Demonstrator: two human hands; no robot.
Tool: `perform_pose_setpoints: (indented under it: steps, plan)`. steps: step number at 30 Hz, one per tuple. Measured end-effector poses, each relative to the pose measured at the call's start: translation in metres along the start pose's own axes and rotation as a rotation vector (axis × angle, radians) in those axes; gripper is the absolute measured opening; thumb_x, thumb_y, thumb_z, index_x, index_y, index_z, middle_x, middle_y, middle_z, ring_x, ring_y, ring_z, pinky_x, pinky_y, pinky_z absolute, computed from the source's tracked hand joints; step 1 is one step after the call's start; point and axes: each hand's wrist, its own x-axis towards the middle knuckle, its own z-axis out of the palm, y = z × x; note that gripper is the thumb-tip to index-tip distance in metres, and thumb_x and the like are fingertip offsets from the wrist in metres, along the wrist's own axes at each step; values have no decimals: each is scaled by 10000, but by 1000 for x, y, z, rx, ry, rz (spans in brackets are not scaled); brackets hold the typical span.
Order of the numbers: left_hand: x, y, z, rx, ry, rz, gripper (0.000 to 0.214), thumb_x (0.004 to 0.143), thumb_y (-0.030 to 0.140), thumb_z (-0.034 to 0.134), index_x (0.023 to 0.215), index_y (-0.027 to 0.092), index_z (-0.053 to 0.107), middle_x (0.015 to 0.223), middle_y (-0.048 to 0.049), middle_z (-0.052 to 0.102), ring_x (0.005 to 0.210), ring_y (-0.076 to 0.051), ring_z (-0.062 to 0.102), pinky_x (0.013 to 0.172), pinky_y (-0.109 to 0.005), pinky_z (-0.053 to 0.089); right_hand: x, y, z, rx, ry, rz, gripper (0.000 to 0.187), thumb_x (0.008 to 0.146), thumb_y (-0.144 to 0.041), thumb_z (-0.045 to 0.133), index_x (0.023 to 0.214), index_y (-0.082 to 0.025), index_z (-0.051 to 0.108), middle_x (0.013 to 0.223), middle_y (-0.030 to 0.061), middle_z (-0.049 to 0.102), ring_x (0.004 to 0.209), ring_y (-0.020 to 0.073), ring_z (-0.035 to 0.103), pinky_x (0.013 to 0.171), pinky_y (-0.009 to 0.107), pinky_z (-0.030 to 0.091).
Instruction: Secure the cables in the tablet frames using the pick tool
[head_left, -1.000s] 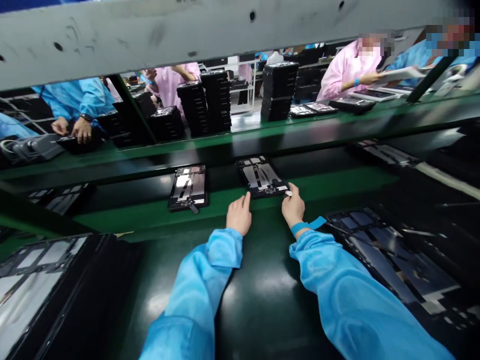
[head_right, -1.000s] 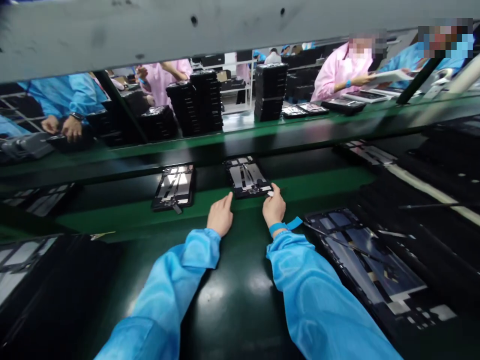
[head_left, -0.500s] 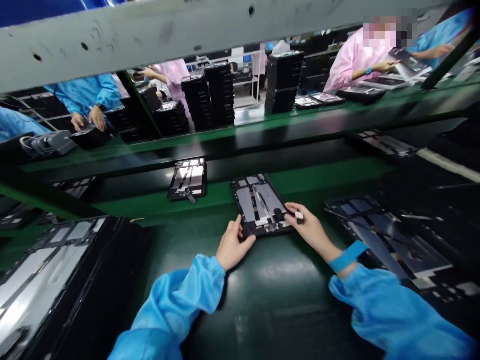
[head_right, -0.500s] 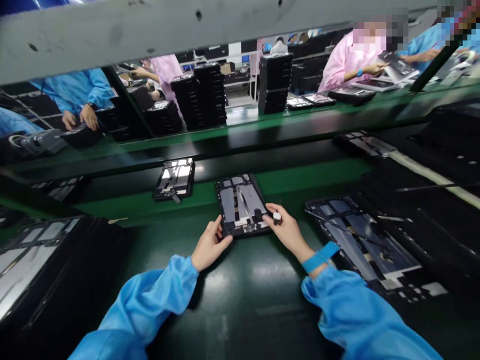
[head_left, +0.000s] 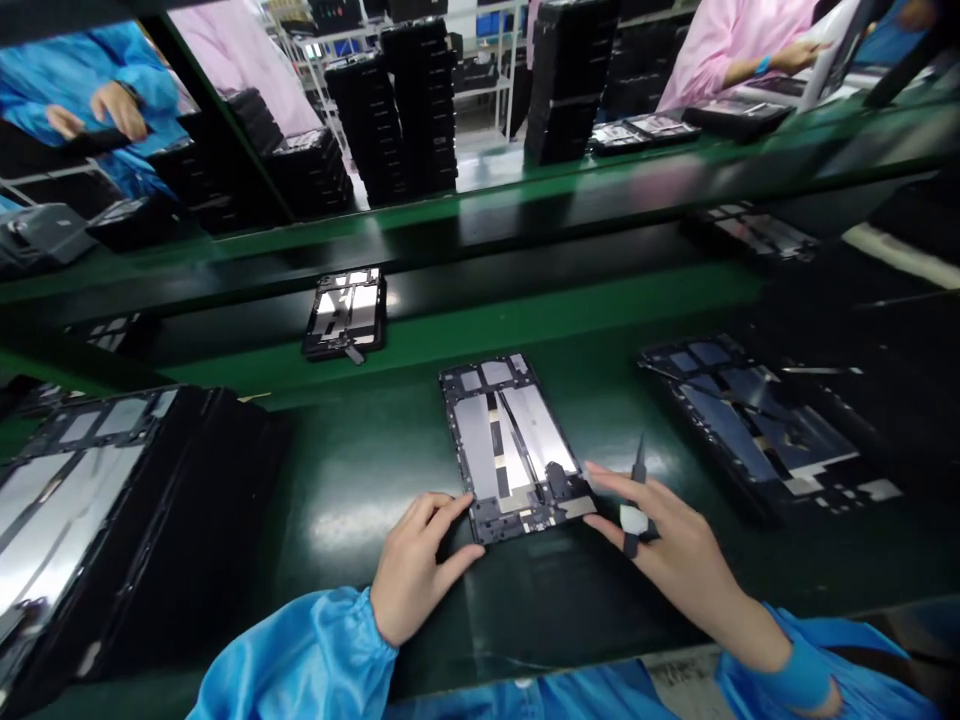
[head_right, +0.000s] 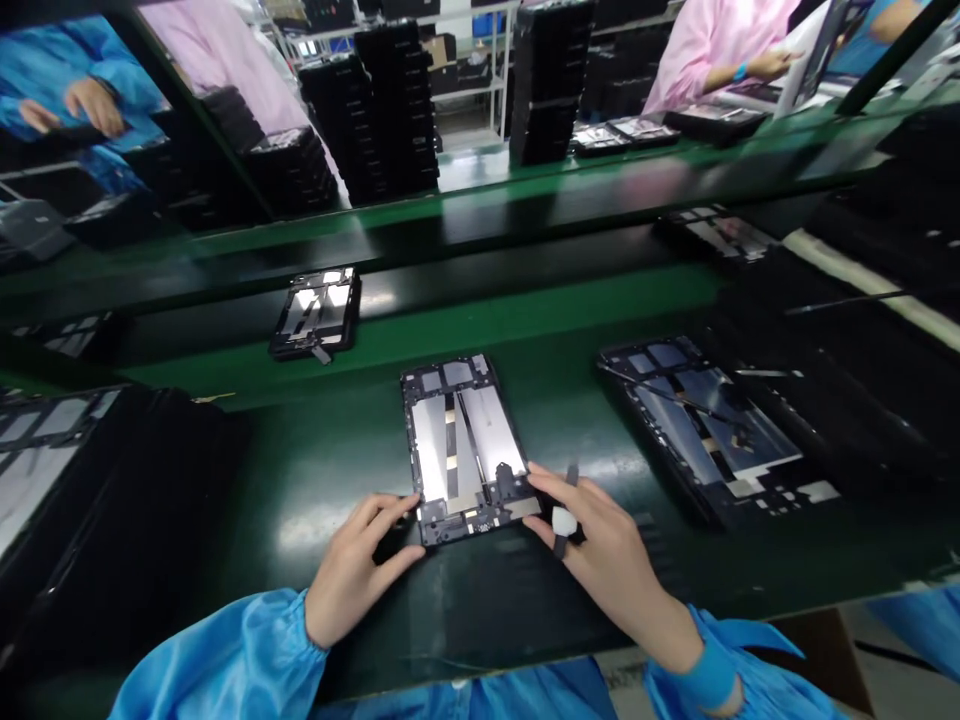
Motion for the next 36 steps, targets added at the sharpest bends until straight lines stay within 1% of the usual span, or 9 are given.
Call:
perform_pose_setpoints:
  steps: [2, 5, 8, 11, 15, 21, 26, 30, 36]
  plan:
    - [5, 1, -1, 56, 58, 96, 251, 965, 312, 546, 1196, 237, 609, 984, -48, 619, 882, -179, 606, 753, -298, 515, 6, -15, 7, 55, -10, -57, 297, 934, -230, 584, 1227, -274, 610, 1110, 74, 728, 999, 253, 683, 825, 392, 580]
    - [11, 5, 4, 112, 97, 211, 135, 976, 253, 527, 1000, 211, 653, 857, -20, 641, 765, -157, 588, 673, -269, 472, 17, -33, 27, 135, -126, -152, 231, 937, -163, 558, 1121, -255, 663, 941, 68, 730, 862, 234, 679, 730, 360, 580]
    - [15, 9, 7, 60, 101, 202, 117, 978, 219, 518, 948, 190, 627, 868, -23, 652, 784, -154, 596, 699, -267, 471, 27, -41, 46, 127, -206, -193, 238, 919, -120, 559, 1097, -229, 673, 882, 71, 717, 804, 235, 655, 698, 369, 562]
    - [15, 13, 7, -69, 81, 130, 132, 986, 215, 493, 934, 184, 609, 863, -23, 647, 796, -142, 609, 718, -251, 478, 33, -43, 54, 174, -208, -172, 193, 923, -126, 554, 1046, -214, 674, 868, 65, 712, 786, 225, 647, 710, 368, 547]
    - [16, 17, 8, -169, 38, -18, 172, 951, 313, 565, 1067, 202, 628, 778, 8, 632, 623, -114, 557, 605, -226, 457, 32, -43, 54, 246, -198, -124, 160, 930, -153, 559, 1033, -222, 661, 856, 50, 713, 785, 215, 651, 707, 346, 532]
    - [21, 18, 13, -393, 1, -144, 163, 929, 300, 581, 894, 201, 705, 783, -5, 679, 589, -98, 562, 569, -205, 456, 34, -44, 47, 300, -245, -83, 189, 908, -159, 573, 1064, -226, 654, 892, 47, 729, 845, 220, 668, 754, 351, 538]
    - [20, 19, 11, -496, -35, -119, 146, 915, 278, 597, 888, 192, 713, 869, -36, 705, 666, -116, 614, 564, -204, 462, 38, -48, 43, 348, -301, 21, 209, 872, -136, 591, 1045, -234, 655, 901, 30, 734, 870, 214, 682, 791, 334, 532]
    - [18, 20, 10, -462, -10, -187, 149, 862, 273, 661, 980, 182, 677, 784, -1, 678, 560, -83, 546, 539, -190, 451, 38, -52, 45, 310, -275, 48, 191, 857, -134, 599, 1012, -233, 653, 857, 17, 725, 852, 217, 674, 773, 334, 514]
    - [18, 19, 12, -428, 1, -178, 117, 902, 248, 601, 848, 182, 681, 718, 17, 652, 562, -86, 537, 556, -190, 436, 37, -53, 46, 332, -276, 36, 219, 850, -115, 605, 1032, -230, 646, 847, 10, 728, 883, 220, 672, 814, 349, 499]
